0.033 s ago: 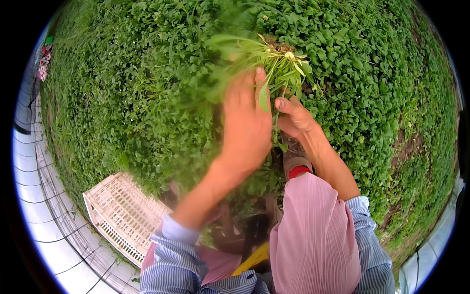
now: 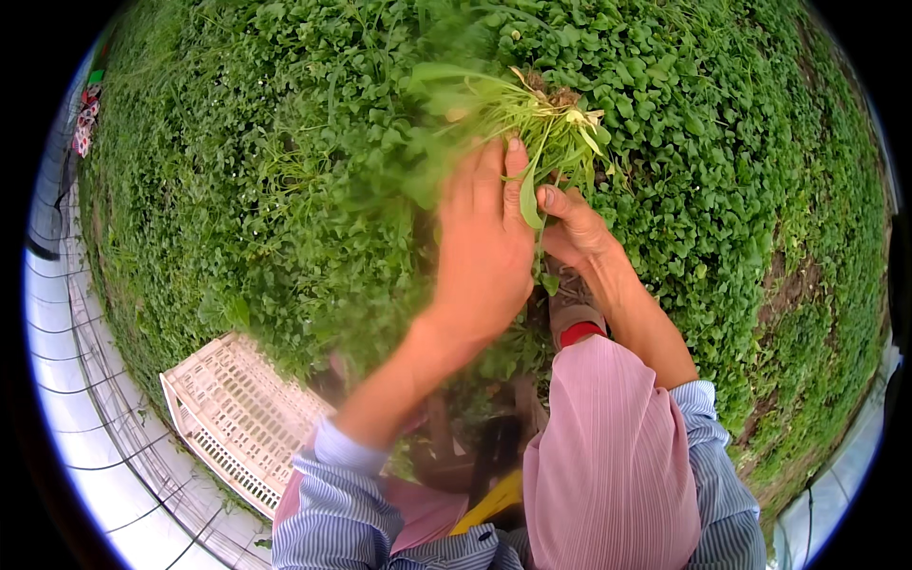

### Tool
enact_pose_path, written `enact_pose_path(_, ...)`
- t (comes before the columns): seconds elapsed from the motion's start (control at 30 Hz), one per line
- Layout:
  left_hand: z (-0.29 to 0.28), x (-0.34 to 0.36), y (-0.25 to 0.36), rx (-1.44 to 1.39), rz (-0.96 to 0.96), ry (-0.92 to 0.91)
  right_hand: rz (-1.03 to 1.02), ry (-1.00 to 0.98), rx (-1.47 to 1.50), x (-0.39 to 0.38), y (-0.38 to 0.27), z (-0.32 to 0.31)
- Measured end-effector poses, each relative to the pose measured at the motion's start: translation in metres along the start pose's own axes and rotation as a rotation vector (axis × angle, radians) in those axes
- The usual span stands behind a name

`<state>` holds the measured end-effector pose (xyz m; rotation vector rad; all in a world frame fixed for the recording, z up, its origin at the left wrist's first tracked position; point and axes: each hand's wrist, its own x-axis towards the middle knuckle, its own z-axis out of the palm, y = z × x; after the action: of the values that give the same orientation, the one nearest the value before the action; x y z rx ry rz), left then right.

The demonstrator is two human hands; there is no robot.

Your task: The person squats in a dense patch of low-growing green plants and repeatedly pulls up small bunches by hand. The harvested plants are gathered in the left hand and then placed into a white plastic basket positioned on the ground nearby.

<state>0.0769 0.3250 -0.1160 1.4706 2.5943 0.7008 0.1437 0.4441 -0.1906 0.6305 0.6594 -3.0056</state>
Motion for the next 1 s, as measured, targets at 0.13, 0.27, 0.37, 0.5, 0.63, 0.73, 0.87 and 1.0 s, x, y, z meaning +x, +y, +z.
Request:
enact_pose_path(0.13,-0.018,-0.020,0.016,0.001,0.040,-0.099,0.058,0.225,-0.081,0.000,0.002,-0.029)
enact_pose_path(0.27,-0.040,-0.042,0.006,-0.163,0.149,0.118,-0.002,0.242,-0.106,-0.013,-0.015,-0.030)
enact_pose_path(0.37,-0.062,-0.033,0.004,-0.187,-0.060,0.192,-0.032,0.306,-0.164,-0.020,-0.018,-0.026)
enact_pose_path(0.5,-0.053,-0.003,-0.006,-0.250,-0.275,0.139,-0.038,0.355,-0.258,-0.025,-0.019,-0.012)
enact_pose_path(0.63,-0.030,0.007,-0.022,-0.353,-0.372,0.021,-0.025,0.266,-0.181,-0.023,-0.017,-0.024)
enact_pose_path(0.73,-0.021,0.004,-0.027,-0.515,-0.384,-0.064,0.022,0.197,-0.118,-0.022,-0.013,-0.027)
enact_pose_path(0.87,-0.022,0.012,-0.021,-0.823,-0.362,-0.220,-0.061,0.163,-0.186,-0.021,-0.010,-0.009)
enact_pose_path(1.0,-0.023,0.009,-0.017,-0.777,-0.447,-0.303,-0.129,0.173,-0.271,-0.014,-0.012,0.010)
